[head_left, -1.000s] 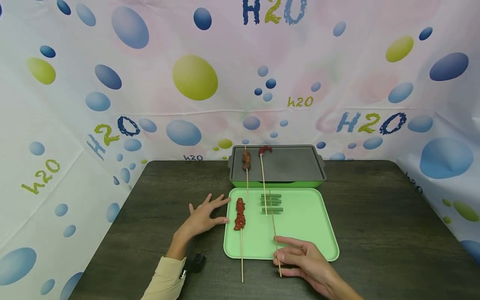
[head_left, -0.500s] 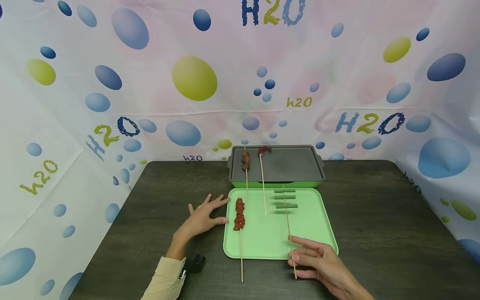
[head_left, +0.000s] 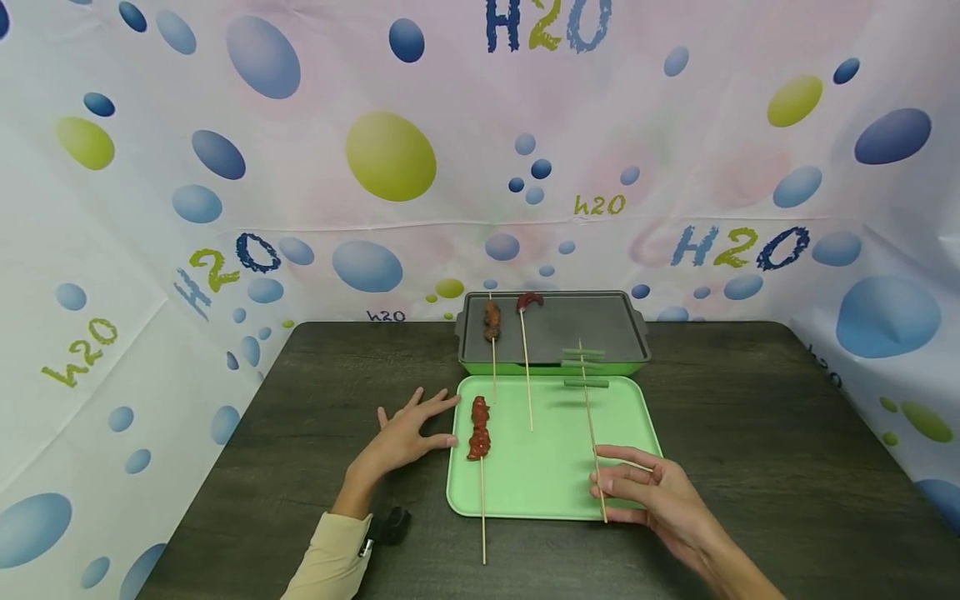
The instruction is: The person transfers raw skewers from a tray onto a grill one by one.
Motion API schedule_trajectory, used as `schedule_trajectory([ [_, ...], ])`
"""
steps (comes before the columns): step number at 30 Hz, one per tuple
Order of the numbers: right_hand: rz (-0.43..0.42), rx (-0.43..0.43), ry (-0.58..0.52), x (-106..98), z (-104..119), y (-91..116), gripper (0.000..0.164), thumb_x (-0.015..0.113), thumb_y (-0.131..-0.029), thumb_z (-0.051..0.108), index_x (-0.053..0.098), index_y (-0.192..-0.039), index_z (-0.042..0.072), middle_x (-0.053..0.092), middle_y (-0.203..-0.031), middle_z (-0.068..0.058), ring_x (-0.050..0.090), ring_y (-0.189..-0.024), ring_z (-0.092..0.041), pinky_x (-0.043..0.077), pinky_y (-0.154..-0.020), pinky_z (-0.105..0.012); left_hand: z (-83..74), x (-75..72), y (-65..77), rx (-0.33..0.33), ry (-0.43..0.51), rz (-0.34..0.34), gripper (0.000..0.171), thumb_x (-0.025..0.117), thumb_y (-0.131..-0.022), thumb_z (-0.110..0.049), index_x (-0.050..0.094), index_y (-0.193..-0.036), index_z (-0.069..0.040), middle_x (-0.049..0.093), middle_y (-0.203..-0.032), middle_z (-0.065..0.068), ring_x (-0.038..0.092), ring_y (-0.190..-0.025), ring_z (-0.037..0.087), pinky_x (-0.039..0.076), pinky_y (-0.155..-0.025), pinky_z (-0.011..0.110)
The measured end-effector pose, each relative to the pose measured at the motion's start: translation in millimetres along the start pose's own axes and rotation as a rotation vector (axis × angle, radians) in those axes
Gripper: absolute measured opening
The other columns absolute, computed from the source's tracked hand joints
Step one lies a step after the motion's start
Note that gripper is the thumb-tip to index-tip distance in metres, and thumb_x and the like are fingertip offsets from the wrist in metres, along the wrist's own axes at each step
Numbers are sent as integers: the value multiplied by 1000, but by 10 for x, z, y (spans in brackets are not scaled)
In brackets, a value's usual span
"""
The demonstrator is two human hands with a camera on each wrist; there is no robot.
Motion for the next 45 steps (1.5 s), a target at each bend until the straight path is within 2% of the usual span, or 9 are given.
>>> schedule_trajectory([
  [4,-51,-3,-1,-44,86,-83,50,70,-98,8,55,-145,3,74,-117,-11,73,-106,-23,60,-87,-39,1,1,-4,-5,-3,6,70,75,-94,-34,48,-156,-17,33,-164,15,10,-154,47,-14,-99,87],
  [13,-117,-6,17,-124,228,-325,60,72,-98,13,47,-151,-1,74,-120,-10,73,-106,-19,59,-90,-37,14,4,-19,-28,-18,9,70,75,-93,-35,48,-156,-19,34,-164,12,10,-155,44,-13,-101,86],
  [19,-130,-25,71,-174,297,-483,64,71,-100,17,43,-155,0,72,-124,-7,71,-110,-16,56,-95,-38,15,9,-10,-31,-8,12,70,75,-93,-36,48,-156,-19,34,-164,12,9,-155,45,-14,-100,86],
  [25,-125,-38,92,-218,339,-632,64,71,-100,18,43,-155,0,69,-132,-10,69,-114,-14,56,-96,-36,37,25,-14,-31,-17,12,71,75,-93,-36,48,-156,-19,34,-165,11,10,-155,44,-14,-101,85],
  [34,-158,-41,66,-276,467,-823,63,73,-98,15,46,-152,-3,75,-116,0,72,-105,-9,57,-93,-34,36,21,-24,-23,-12,8,71,76,-93,-35,48,-156,-19,33,-165,11,9,-155,44,-15,-101,85],
  [45,-184,-17,45,-295,529,-954,63,74,-97,15,47,-151,-5,76,-111,1,72,-101,-9,58,-92,-32,43,21,-28,-22,-7,3,70,75,-93,-35,48,-156,-18,34,-165,12,9,-155,45,-14,-101,86],
])
Point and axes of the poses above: each hand's wrist, its own y-axis away from the middle knuckle, its own x-axis out of the palm, z = x × y, the point moved 3 cm from there along -y, towards the middle knuckle
